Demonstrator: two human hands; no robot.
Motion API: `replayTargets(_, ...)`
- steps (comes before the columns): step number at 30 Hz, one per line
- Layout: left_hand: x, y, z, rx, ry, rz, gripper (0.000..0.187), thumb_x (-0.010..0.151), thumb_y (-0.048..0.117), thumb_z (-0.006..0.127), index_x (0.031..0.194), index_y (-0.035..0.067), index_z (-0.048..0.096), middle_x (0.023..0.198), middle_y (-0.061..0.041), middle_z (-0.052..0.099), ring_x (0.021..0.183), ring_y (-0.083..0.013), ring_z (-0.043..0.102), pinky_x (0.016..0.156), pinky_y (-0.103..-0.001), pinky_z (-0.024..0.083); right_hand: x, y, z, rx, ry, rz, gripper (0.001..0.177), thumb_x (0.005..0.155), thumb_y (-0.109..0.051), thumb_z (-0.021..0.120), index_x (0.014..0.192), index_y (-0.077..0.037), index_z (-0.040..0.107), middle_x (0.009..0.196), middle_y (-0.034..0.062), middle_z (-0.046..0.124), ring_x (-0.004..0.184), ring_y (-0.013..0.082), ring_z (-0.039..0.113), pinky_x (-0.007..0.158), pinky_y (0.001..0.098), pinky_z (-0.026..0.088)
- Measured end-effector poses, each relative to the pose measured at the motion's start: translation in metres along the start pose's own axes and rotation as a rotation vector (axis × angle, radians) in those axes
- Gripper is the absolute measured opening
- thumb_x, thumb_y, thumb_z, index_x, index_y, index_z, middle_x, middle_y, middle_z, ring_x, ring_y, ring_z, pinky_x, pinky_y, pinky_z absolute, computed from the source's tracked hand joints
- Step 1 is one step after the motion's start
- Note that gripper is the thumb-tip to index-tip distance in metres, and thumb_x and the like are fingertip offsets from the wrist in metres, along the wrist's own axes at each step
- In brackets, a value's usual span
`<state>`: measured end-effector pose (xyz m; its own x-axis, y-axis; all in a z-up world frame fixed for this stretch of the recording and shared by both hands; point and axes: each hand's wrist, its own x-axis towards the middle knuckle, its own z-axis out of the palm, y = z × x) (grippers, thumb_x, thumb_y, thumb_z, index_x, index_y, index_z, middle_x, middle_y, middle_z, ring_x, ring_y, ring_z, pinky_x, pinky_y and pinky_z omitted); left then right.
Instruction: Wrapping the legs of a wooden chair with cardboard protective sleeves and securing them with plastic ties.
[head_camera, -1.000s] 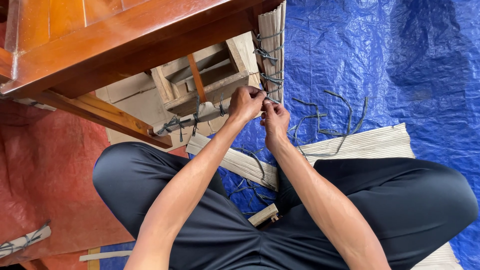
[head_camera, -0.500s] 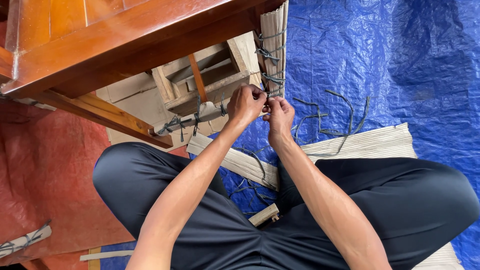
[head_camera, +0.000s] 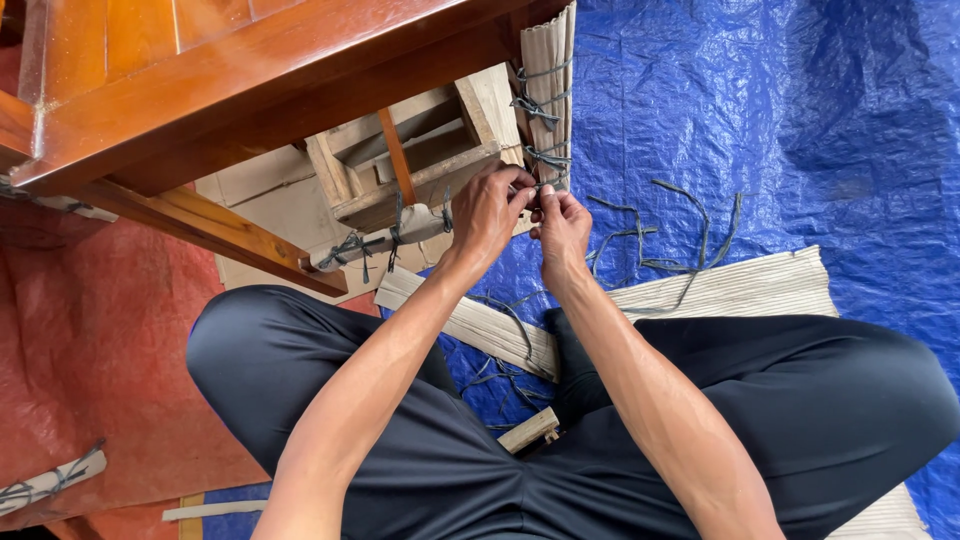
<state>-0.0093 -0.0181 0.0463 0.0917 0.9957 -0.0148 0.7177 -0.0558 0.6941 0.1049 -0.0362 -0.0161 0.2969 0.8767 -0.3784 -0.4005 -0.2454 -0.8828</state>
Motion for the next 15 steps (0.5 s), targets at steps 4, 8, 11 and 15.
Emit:
replayTargets(4,0.004,-0.010,0.006,0.094,0.002,0.114,0.009,0.095,0.022,0.068,0.099,0.021,0.076,0.091,-0.007,0.069,0.094,-0.0331,0.071,0.082,-0.051,0.059,0.004,0.005,-0.004,-0.023,-0.028,-0.032,0.024,0.101,-0.023,0.065,0.082,-0.009,0.065,0.076,0.0078,0.072,0.061,0.0079,0.060,0.044,0.0163,0.050)
replayTargets(8,0.010,-0.018,0.011,0.134,-0.023,0.132,0.006,0.093,0.024,0.069,0.096,0.022,0.075,0.088,-0.003,0.069,0.090,-0.0284,0.072,0.078,-0.048,0.059,0.005,0.009,-0.005,-0.030,-0.020,-0.050,0.024,0.100,-0.021,0.066,0.080,-0.009,0.064,0.073,0.0076,0.070,0.059,0.0090,0.061,0.043,0.0171,0.051)
replayTargets(11,0.010,-0.022,0.020,0.072,-0.018,0.104,0.009,0.091,0.026,0.069,0.094,0.018,0.071,0.091,-0.008,0.068,0.093,-0.0343,0.071,0.080,-0.052,0.059,0.000,0.004,-0.002,-0.009,0.002,-0.058,0.024,0.099,-0.019,0.067,0.078,-0.008,0.063,0.071,0.0080,0.068,0.058,0.0102,0.061,0.042,0.0183,0.051)
replayTargets(15,0.012,-0.026,0.024,0.033,-0.029,0.089,0.013,0.091,0.031,0.066,0.095,0.018,0.069,0.092,-0.009,0.068,0.094,-0.0358,0.071,0.079,-0.054,0.058,0.001,0.004,-0.001,-0.002,0.030,-0.048,0.025,0.098,-0.019,0.067,0.076,-0.008,0.062,0.069,0.0083,0.067,0.055,0.0109,0.062,0.040,0.0192,0.052)
